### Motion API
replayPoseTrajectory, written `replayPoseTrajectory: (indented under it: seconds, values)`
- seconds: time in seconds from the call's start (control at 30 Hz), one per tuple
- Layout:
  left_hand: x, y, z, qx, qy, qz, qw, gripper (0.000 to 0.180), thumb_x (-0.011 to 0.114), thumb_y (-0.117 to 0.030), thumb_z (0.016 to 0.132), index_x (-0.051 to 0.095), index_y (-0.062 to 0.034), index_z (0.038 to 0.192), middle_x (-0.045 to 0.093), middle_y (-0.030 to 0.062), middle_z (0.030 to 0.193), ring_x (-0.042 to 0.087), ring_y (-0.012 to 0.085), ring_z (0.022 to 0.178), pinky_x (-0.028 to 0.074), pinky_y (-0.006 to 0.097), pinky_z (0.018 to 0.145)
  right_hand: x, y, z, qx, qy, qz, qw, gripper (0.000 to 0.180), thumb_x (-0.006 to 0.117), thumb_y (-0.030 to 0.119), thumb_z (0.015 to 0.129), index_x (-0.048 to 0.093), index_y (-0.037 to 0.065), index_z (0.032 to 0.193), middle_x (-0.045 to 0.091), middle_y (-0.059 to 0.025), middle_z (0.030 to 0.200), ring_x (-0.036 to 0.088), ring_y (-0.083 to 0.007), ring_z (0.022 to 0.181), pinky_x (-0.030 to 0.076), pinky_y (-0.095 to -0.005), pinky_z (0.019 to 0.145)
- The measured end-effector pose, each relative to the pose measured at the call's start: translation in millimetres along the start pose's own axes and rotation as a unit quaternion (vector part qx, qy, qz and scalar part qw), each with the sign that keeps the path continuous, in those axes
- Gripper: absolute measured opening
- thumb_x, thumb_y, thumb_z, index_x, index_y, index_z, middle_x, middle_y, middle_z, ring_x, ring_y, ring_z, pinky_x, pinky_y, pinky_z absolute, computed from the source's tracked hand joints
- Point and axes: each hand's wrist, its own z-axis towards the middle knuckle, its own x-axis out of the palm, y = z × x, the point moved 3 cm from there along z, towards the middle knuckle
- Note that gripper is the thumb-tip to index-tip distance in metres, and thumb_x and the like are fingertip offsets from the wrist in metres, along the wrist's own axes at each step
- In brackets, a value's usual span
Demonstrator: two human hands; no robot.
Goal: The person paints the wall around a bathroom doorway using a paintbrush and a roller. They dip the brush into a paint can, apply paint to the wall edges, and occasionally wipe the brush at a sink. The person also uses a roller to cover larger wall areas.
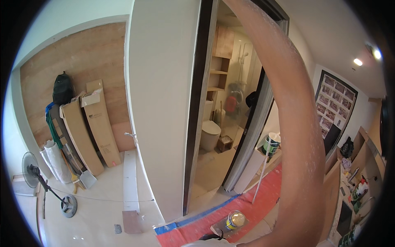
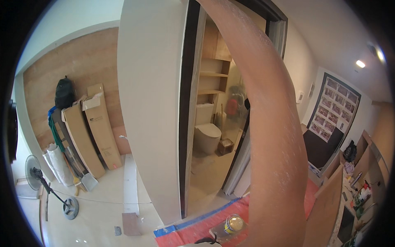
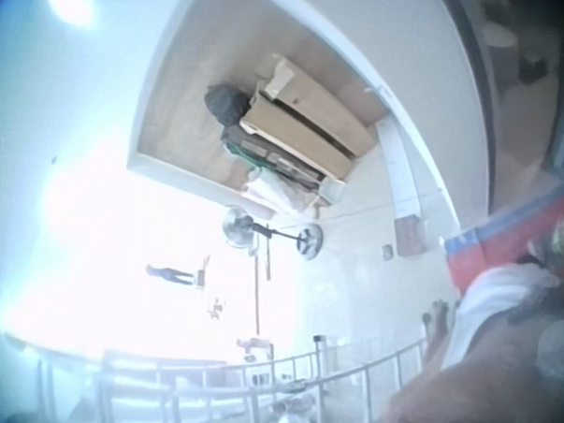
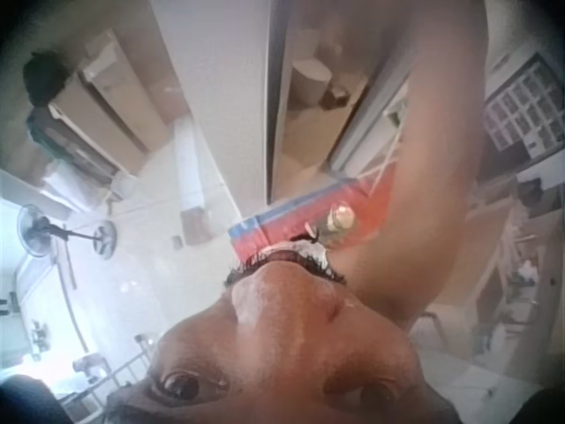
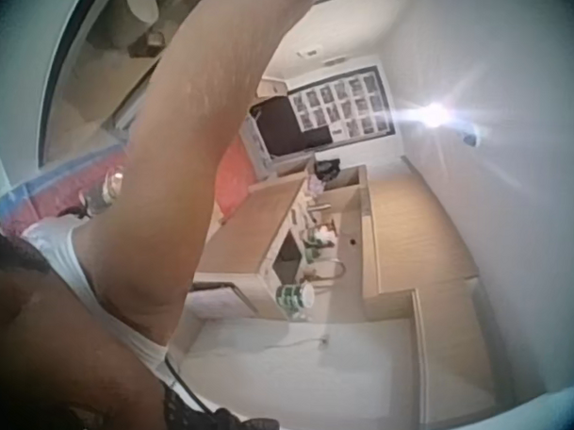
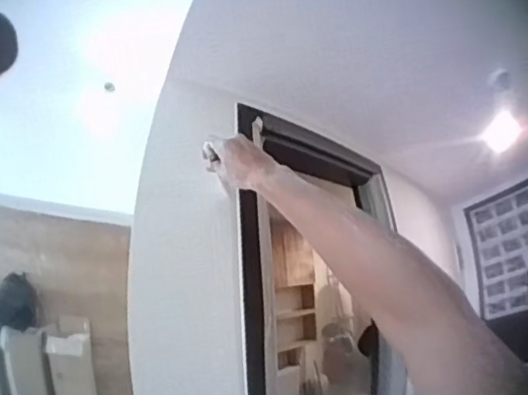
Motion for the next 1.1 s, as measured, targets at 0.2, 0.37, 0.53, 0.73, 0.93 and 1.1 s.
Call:
replayPoseTrajectory:
  seconds: [0.2,0.37,0.53,0.73,0.93,1.1]
  values:
    - [3.9,6.4,-2.3,0.002,0.006,0.029,1.000,0.029,0.063,-0.035,0.095,0.065,-0.0138,0.114,0.070,0.0059,0.101,0.069,0.0228,0.084,0.058,0.043,0.060,10.2,-9.7,-2.1,0.072,0.042,0.066,0.994,0.017,0.068,0.018,0.091,0.066,0.005,0.101,0.073,-0.0167,0.085,0.073,-0.0318,0.084,0.056,-0.0429,0.076]
    - [3.4,6.1,0.3,0.010,0.008,0.050,0.999,0.028,0.063,-0.035,0.094,0.066,-0.0145,0.113,0.070,0.0057,0.102,0.070,0.0230,0.085,0.058,0.043,0.059,16.4,-27.3,-7.7,-0.032,0.008,-0.002,0.999,0.014,0.065,0.016,0.092,0.066,0.005,0.101,0.073,-0.0176,0.083,0.073,-0.0299,0.079,0.057,-0.0427,0.073]
    - [6.4,11.7,-4.6,0.006,0.013,0.060,0.998,0.027,0.063,-0.035,0.094,0.067,-0.0152,0.112,0.071,0.0056,0.102,0.070,0.0231,0.085,0.058,0.044,0.059,5.1,-8.0,-26.3,0.065,0.045,0.092,0.993,0.013,0.064,0.015,0.092,0.066,0.005,0.100,0.073,-0.0163,0.084,0.073,-0.0259,0.080,0.057,-0.0411,0.075]
    - [7.1,14.5,-5.6,0.011,0.013,0.075,0.997,0.026,0.063,-0.035,0.094,0.069,-0.0161,0.110,0.071,0.0054,0.102,0.070,0.0234,0.086,0.059,0.044,0.059,-0.3,9.3,-46.2,0.093,0.059,0.117,0.987,0.014,0.064,0.016,0.093,0.065,0.003,0.098,0.073,-0.0157,0.082,0.073,-0.0257,0.080,0.056,-0.0414,0.075]
    - [7.7,15.9,-6.2,0.014,0.014,0.089,0.996,0.025,0.064,-0.035,0.094,0.070,-0.0169,0.109,0.071,0.0052,0.103,0.071,0.0236,0.086,0.059,0.045,0.058,-0.5,16.1,-68.6,0.087,0.063,0.108,0.988,0.017,0.064,0.018,0.094,0.064,0.002,0.101,0.072,-0.0178,0.084,0.072,-0.0310,0.084,0.056,-0.0443,0.077]
    - [10.8,19.5,-8.3,0.013,0.014,0.095,0.995,0.024,0.064,-0.035,0.093,0.071,-0.0176,0.108,0.072,0.0050,0.103,0.071,0.0237,0.087,0.059,0.045,0.058,-4.8,31.7,-85.3,0.107,0.067,0.107,0.986,0.019,0.064,0.019,0.095,0.064,0.002,0.103,0.072,-0.0184,0.084,0.072,-0.0324,0.083,0.056,-0.0451,0.077]
